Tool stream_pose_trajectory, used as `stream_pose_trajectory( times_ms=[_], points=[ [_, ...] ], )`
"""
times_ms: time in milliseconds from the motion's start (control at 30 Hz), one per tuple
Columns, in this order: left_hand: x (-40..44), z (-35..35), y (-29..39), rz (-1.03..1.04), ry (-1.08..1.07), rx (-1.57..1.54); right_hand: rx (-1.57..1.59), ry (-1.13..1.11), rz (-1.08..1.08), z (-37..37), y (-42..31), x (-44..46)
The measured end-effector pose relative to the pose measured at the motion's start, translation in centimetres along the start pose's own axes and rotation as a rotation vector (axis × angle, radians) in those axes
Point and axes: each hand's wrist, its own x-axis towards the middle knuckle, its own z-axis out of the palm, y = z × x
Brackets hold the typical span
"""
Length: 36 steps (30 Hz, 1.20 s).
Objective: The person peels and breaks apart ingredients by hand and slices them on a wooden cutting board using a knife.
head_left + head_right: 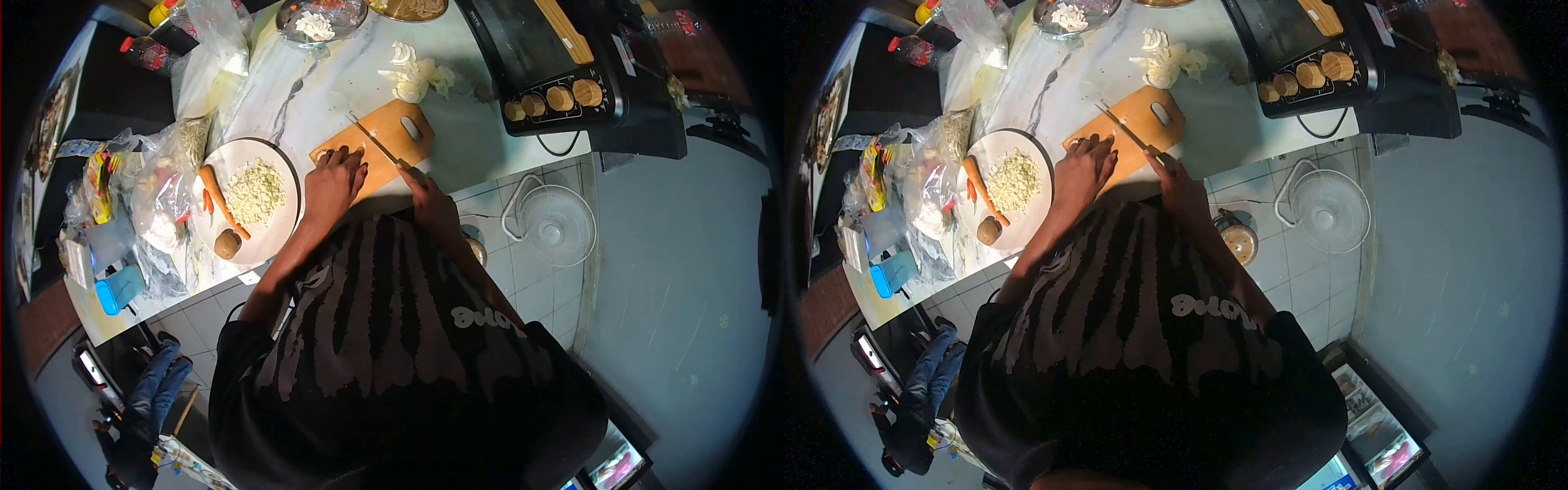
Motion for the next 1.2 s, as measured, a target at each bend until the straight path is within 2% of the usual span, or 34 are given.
stream_pose_trajectory(
  times_ms=[133, 267, 333, 400, 567, 667, 767, 833, 933, 1033, 1100, 1200],
  points=[
    [-0.3, 0.3, -0.4, -0.006, 0.014, -0.05, 0.072, 0.06, -0.045, 0.3, 0.3, 0.0],
    [-0.8, 0.9, -0.8, -0.045, -0.042, -0.074, 0.109, -0.02, -0.067, 1.1, 1.0, 0.2],
    [-1.1, 1.5, -0.9, 0.003, 0.077, -0.023, 0.103, -0.03, -0.079, 0.9, 0.9, 0.3],
    [-1.1, 1.4, -0.9, -0.022, 0.047, -0.039, 0.105, -0.104, -0.054, 0.6, 0.8, 0.4],
    [-1.0, 1.3, -0.8, -0.078, 0.005, -0.11, 0.056, -0.07, -0.082, 0.8, 1.0, 0.4],
    [-0.3, 1.7, -1.0, -0.096, 0.089, -0.193, 0.026, -0.055, -0.069, 0.4, 0.8, 0.2],
    [0.4, 1.5, -0.8, -0.144, 0.167, -0.314, 0.041, -0.046, -0.052, -0.4, 0.4, 0.4],
    [1.1, 1.5, -0.8, -0.271, 0.072, -0.368, 0.049, -0.051, -0.034, -0.4, 0.5, 0.6],
    [1.9, 1.6, -1.0, -0.366, 0.053, -0.337, 0.11, -0.082, -0.013, 0.4, 0.9, 0.6],
    [2.4, 1.3, -1.0, -0.487, 0.005, -0.465, 0.246, -0.035, -0.095, 1.3, 1.4, 0.5],
    [2.7, 1.5, -1.2, -0.499, 0.008, -0.481, 0.304, 0.019, -0.186, 1.8, 1.7, 0.7],
    [3.1, 1.0, -1.3, -0.521, 0.001, -0.506, 0.325, -0.05, -0.156, 1.8, 1.9, 0.7]
  ],
)
